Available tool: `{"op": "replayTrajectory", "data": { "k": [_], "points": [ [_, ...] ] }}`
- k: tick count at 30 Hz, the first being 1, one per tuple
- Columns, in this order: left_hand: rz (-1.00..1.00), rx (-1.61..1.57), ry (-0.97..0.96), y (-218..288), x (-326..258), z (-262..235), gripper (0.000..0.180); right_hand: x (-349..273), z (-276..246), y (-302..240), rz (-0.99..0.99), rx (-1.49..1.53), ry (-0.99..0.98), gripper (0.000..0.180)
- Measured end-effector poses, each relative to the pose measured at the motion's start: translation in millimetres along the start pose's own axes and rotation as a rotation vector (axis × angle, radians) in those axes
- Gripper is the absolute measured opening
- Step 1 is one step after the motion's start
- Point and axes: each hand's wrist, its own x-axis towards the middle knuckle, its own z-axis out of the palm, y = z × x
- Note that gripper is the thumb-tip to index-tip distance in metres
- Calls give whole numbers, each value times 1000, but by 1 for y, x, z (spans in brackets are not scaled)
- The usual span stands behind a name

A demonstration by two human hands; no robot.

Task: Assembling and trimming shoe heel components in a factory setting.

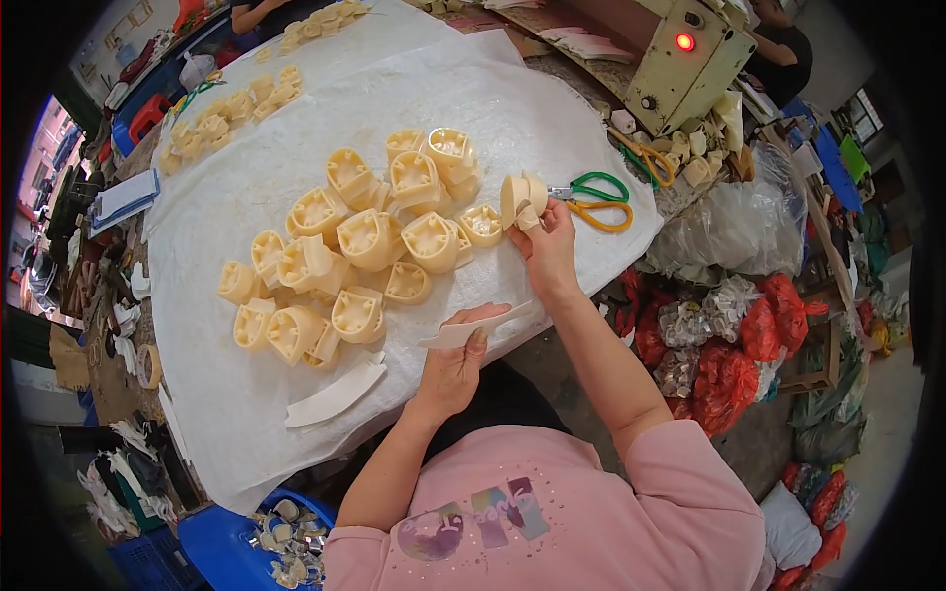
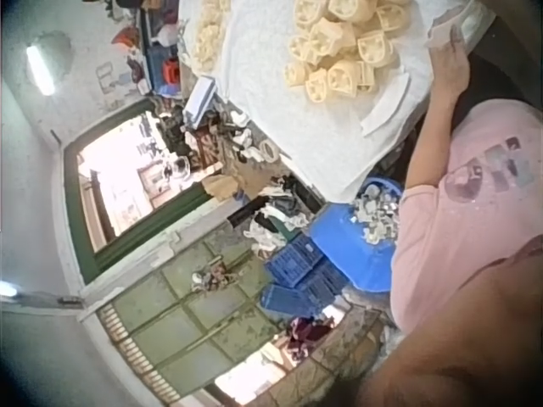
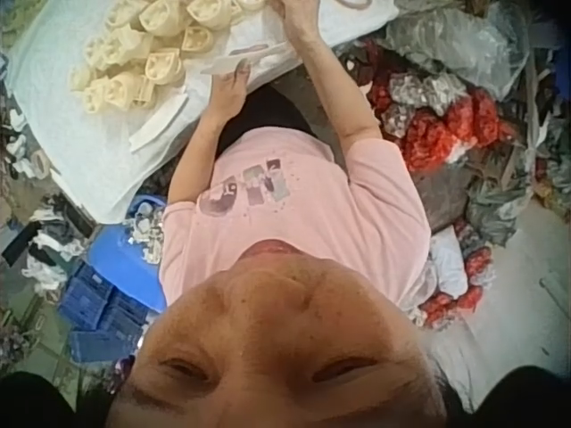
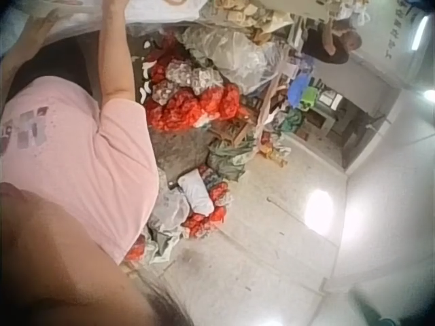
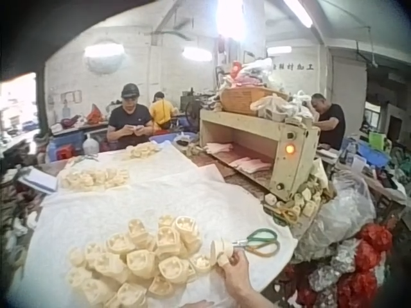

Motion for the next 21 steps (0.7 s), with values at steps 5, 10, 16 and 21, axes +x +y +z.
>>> {"op": "replayTrajectory", "data": {
  "k": [5, 10, 16, 21],
  "points": [
    [2, -7, -18, -3, 0, -1, 33, 8, -4, -6, -77, -348, -162, 33],
    [59, 19, -10, 0, 5, -2, 32, 20, -4, -33, 107, -462, -231, 34],
    [118, -31, -35, -4, -2, -2, 29, -10, -36, -23, -5, -340, -161, 32],
    [23, -80, -122, 3, -17, -6, 33, -41, -43, -16, -470, -913, -509, 38]
  ]
}}
